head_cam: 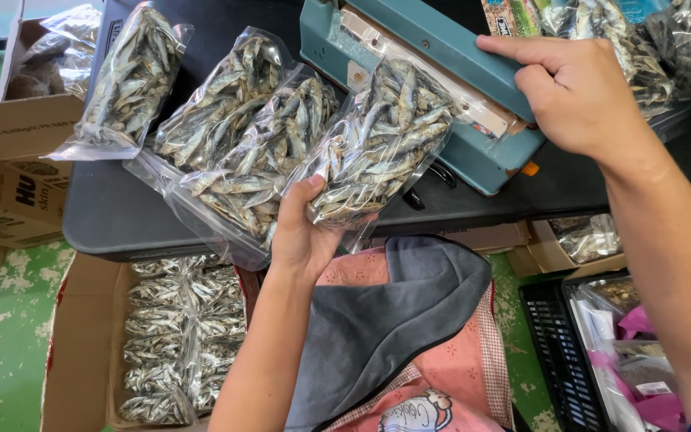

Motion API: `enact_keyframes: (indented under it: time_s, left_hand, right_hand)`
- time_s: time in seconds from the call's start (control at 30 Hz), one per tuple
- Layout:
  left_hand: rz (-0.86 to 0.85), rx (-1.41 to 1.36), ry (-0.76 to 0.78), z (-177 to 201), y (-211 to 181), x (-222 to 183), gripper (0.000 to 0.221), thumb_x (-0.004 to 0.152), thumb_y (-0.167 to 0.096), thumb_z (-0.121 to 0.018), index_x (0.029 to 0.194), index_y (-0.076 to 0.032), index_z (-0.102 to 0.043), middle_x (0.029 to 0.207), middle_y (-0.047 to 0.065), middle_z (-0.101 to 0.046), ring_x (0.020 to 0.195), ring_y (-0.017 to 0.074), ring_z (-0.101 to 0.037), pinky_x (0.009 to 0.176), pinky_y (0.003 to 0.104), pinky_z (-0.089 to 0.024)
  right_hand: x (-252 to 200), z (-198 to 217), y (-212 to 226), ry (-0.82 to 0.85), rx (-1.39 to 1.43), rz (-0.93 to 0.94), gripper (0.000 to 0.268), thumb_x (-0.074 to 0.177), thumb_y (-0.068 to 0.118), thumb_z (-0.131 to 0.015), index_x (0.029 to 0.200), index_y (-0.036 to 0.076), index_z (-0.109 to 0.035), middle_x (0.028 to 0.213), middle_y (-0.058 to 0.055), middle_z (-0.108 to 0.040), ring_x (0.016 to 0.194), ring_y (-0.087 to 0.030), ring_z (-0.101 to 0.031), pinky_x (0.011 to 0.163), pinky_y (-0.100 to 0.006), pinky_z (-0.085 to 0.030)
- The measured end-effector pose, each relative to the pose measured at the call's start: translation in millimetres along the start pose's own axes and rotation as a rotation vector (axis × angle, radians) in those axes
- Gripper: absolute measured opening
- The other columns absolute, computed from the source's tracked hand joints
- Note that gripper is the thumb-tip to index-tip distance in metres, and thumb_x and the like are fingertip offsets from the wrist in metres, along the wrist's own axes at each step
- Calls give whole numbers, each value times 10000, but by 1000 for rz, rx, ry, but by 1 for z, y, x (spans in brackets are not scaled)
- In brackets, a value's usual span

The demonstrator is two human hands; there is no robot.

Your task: The person packages small dried fish by placing them into plastic bags and using a heat sealer to seal the bags.

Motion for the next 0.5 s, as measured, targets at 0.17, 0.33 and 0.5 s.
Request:
enact_keyframes:
  time_s: [0.17,0.33,0.5]
  left_hand:
    - [11,13,-38,-1,-1,0,362,816,-145,-676,1132,-1,-572,1042,180,-657,924,404,-670,765,697,-586]
    - [-9,2,3,2,-1,1,349,827,-131,-680,1134,6,-585,1018,174,-664,901,382,-663,749,676,-589]
    - [0,-2,48,4,0,3,410,838,-148,-675,1201,14,-575,1059,184,-677,942,385,-671,769,658,-585]
  right_hand:
    - [-9,-10,-3,-70,117,-67,362,980,60,-429,1186,97,-725,1170,-118,-734,944,-228,-538,809,-369,-388]
    - [-13,-17,-7,-149,248,-53,239,955,34,-425,813,56,-616,1285,-189,-728,1277,-298,-653,1000,-413,-447]
    - [-14,-21,-8,-207,276,-72,246,977,59,-439,808,78,-617,1278,-145,-739,1241,-275,-657,952,-389,-453]
Point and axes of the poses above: each hand's wrist, its own x-axis towards the middle knuckle, its own z-axis out of the back of the hand, y = z × x, the point moved 1 cm from there along x, towards the middle knuckle
